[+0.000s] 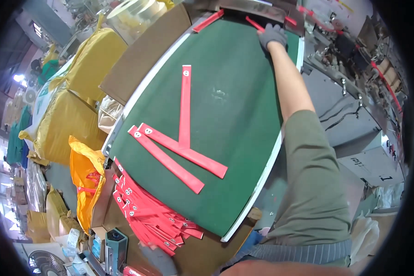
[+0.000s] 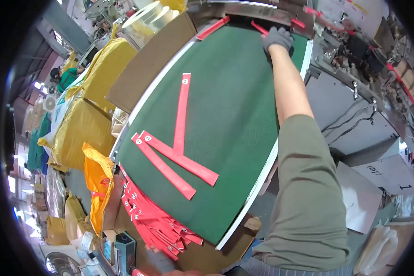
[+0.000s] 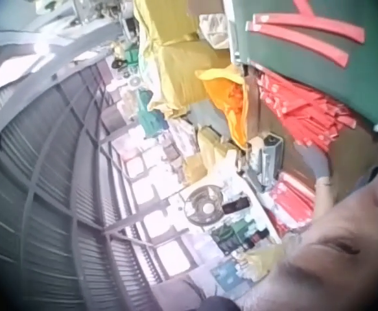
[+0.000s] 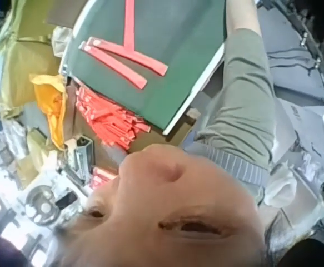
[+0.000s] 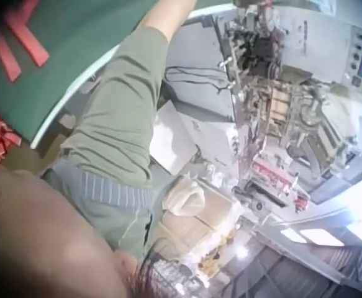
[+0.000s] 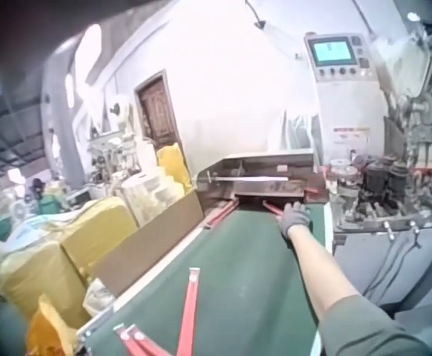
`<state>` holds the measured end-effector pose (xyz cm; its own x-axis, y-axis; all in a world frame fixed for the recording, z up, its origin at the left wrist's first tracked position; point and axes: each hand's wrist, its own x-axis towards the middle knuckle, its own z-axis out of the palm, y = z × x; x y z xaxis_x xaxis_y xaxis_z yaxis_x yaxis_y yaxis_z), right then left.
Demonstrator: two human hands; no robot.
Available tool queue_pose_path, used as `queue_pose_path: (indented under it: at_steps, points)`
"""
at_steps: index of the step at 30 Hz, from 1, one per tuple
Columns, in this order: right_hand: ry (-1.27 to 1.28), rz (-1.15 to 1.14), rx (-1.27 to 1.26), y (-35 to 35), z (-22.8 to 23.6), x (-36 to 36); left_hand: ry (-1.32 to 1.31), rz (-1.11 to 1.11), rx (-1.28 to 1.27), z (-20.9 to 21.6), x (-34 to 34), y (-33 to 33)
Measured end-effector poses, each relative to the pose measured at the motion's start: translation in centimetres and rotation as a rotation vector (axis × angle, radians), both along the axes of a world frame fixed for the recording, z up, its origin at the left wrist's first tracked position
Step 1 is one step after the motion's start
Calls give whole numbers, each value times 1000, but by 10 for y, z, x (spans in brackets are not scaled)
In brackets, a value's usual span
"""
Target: Packing and sealing pink plastic items into plastic bags at a workstation.
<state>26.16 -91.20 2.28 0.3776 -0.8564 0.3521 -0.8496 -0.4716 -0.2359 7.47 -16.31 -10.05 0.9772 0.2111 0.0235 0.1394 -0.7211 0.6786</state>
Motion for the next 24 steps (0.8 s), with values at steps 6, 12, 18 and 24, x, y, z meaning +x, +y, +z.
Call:
queue_pose_path:
  at_steps: [6,12,18,24]
  points:
    - [246,345,98,28,16,-3,157,59,-40,57,0,-70]
    - [-403,828,1227,191,77,-197,73,-184,-400,150,-29,-88]
    - [360,1252,1646,323,129,-345,918,-415,-1654,166,-16,-111]
    - [95,1331,1350,387,126,-388,817,-1208,-290,255,-130,-91]
